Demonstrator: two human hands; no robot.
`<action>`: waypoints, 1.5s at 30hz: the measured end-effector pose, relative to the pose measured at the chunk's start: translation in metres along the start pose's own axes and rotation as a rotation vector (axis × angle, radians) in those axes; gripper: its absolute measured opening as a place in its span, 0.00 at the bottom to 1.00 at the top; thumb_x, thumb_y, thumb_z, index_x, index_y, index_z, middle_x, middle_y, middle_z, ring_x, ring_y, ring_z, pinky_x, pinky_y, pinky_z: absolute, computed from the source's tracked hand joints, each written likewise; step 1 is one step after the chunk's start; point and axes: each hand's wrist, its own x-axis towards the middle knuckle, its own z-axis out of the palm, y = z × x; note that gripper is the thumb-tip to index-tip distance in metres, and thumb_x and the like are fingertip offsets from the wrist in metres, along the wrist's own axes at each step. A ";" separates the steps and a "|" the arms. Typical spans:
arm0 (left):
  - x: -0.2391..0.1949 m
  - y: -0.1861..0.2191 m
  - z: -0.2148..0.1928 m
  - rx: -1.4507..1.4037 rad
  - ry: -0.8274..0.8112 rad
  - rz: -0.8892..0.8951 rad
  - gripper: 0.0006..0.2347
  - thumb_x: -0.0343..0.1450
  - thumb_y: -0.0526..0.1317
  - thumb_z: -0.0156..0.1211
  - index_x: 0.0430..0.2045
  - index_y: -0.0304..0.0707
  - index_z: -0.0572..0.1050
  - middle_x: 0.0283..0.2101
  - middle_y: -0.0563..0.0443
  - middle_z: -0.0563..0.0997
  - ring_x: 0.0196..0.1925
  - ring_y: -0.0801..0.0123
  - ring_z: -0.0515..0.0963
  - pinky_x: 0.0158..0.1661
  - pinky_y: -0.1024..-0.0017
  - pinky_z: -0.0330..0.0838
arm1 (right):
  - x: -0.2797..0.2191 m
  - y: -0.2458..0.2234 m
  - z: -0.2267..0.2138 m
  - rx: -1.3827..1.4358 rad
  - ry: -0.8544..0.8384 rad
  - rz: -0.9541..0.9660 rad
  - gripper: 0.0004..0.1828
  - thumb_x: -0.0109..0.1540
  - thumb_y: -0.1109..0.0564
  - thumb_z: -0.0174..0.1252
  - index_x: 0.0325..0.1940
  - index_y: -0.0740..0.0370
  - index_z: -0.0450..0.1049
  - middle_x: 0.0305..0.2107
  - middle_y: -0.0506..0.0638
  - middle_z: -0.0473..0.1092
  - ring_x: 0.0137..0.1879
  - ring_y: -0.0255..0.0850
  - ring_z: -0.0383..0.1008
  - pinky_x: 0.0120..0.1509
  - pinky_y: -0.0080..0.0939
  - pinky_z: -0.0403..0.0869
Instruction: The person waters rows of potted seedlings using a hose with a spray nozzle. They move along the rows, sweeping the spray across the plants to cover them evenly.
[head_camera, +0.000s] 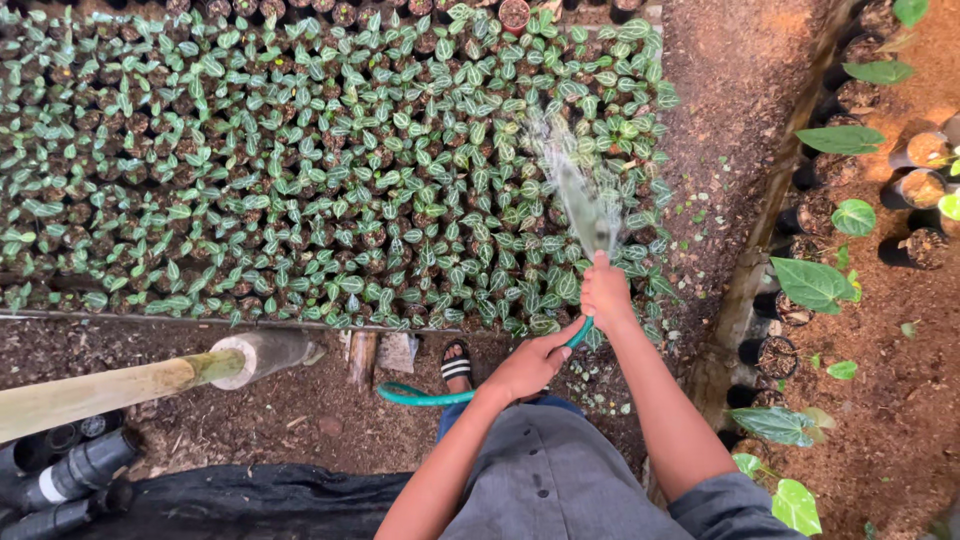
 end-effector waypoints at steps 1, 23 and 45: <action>0.001 -0.001 -0.003 0.000 -0.002 -0.004 0.25 0.77 0.39 0.50 0.70 0.71 0.60 0.26 0.44 0.73 0.27 0.67 0.70 0.39 0.68 0.72 | 0.000 0.000 0.002 0.006 0.012 -0.005 0.29 0.70 0.33 0.43 0.24 0.56 0.58 0.12 0.41 0.51 0.13 0.33 0.47 0.15 0.39 0.48; -0.005 -0.030 -0.055 -0.019 -0.045 0.115 0.25 0.77 0.39 0.50 0.71 0.70 0.58 0.35 0.38 0.80 0.29 0.60 0.74 0.40 0.66 0.72 | -0.014 -0.012 0.049 -0.015 0.122 -0.052 0.27 0.72 0.36 0.41 0.29 0.57 0.59 0.13 0.42 0.50 0.13 0.33 0.45 0.15 0.38 0.46; -0.013 -0.006 -0.076 -0.103 -0.003 0.091 0.25 0.77 0.39 0.48 0.71 0.70 0.58 0.24 0.40 0.73 0.23 0.63 0.68 0.35 0.65 0.71 | -0.021 -0.040 0.069 -0.116 0.175 -0.118 0.27 0.72 0.37 0.40 0.32 0.61 0.61 0.14 0.43 0.52 0.15 0.32 0.47 0.17 0.38 0.48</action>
